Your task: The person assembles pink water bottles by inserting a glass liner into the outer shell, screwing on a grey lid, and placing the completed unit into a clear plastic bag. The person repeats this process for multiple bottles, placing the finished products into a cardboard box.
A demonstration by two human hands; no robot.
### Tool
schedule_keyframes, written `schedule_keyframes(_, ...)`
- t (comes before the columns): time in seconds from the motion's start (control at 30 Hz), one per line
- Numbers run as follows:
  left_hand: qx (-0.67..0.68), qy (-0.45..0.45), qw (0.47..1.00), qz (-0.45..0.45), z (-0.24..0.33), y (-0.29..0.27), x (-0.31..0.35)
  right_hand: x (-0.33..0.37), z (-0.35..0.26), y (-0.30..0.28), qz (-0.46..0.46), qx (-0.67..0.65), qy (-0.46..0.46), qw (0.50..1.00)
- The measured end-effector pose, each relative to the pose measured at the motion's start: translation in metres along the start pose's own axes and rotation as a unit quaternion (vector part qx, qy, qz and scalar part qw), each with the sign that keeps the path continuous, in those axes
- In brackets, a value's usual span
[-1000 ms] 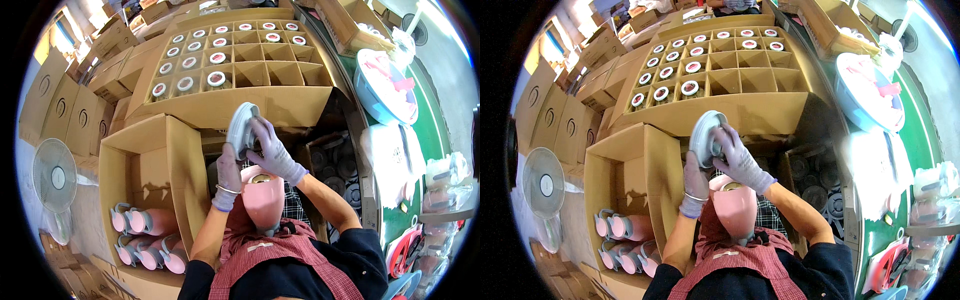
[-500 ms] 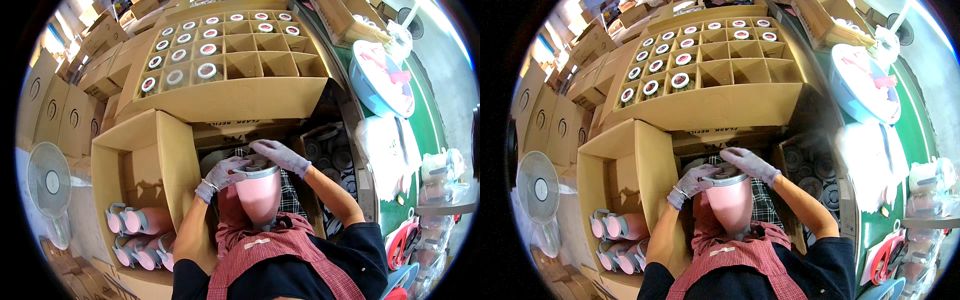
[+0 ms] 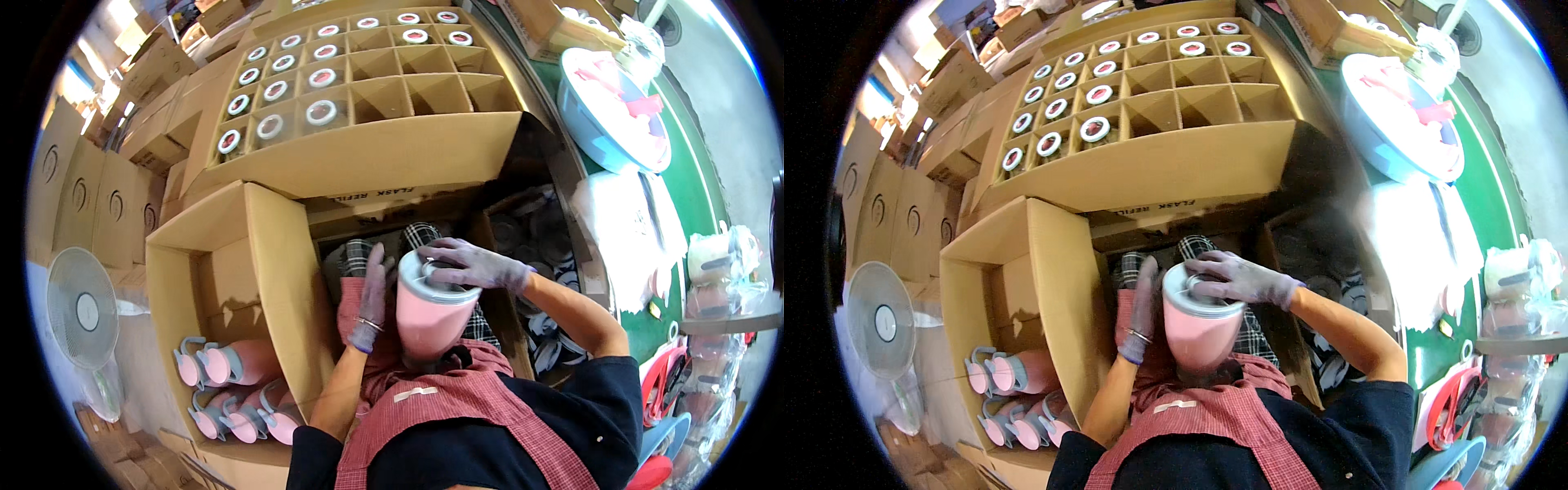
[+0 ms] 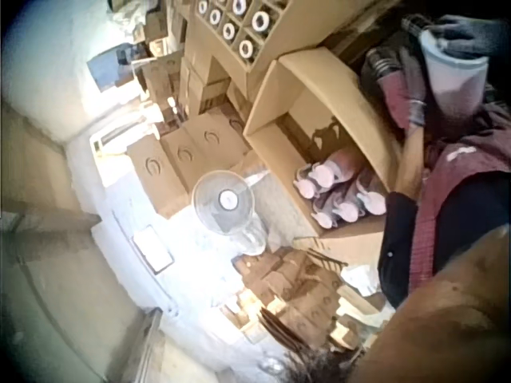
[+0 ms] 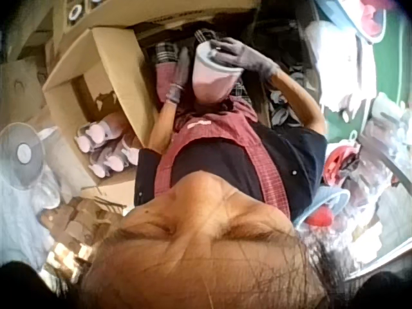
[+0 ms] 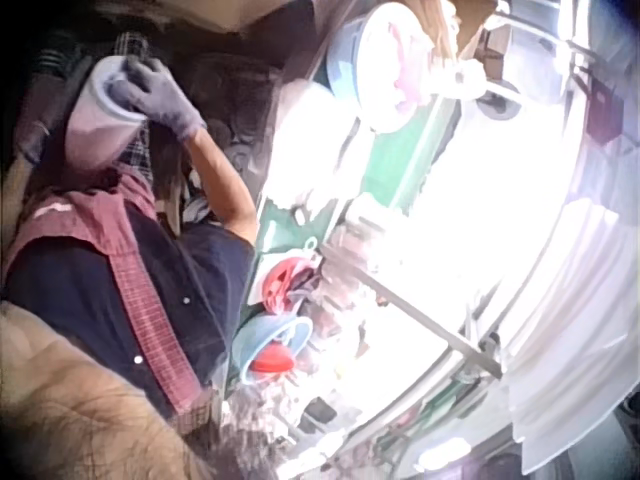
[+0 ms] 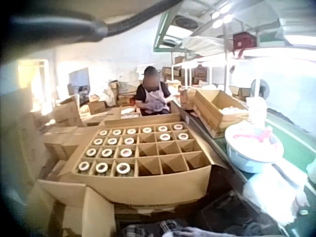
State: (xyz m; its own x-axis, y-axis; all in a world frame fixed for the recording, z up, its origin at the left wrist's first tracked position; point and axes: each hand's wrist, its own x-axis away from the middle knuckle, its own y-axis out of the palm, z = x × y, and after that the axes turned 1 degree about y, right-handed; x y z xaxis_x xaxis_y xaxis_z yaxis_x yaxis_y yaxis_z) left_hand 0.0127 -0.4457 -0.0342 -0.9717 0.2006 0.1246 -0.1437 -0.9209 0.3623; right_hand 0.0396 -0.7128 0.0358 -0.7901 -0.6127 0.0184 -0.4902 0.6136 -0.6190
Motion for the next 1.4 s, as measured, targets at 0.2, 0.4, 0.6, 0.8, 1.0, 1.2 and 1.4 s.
schedule_keyframes(0.2,-0.245,-0.3,0.921,-0.041,-0.01,-0.021,0.039,0.131,-0.014,-0.026,-0.092,-0.153,0.34,0.924)
schedule_keyframes(0.4,-0.158,-0.256,0.948,-0.104,0.007,-0.037,0.078,0.142,0.011,0.004,-0.029,0.286,0.046,0.957)
schedule_keyframes(0.6,-0.402,-0.086,0.899,-0.153,-0.014,-0.029,0.083,0.119,0.027,0.023,0.108,-0.372,0.25,0.887)
schedule_keyframes(0.8,-0.282,-0.07,0.952,-0.101,-0.021,-0.03,0.079,0.107,0.026,0.009,0.088,-0.423,0.191,0.881)
schedule_keyframes(1.0,-0.453,-0.123,0.867,-0.171,-0.021,-0.025,0.076,0.075,0.041,0.032,0.224,-0.446,0.165,0.851)
schedule_keyframes(1.2,-0.354,-0.076,0.915,-0.177,-0.032,-0.037,0.071,0.072,0.035,0.028,0.167,-0.275,0.074,0.944)
schedule_keyframes(1.4,-0.235,-0.206,0.931,-0.189,-0.034,-0.033,0.076,0.052,-0.012,0.006,0.121,-0.198,-0.023,0.972)
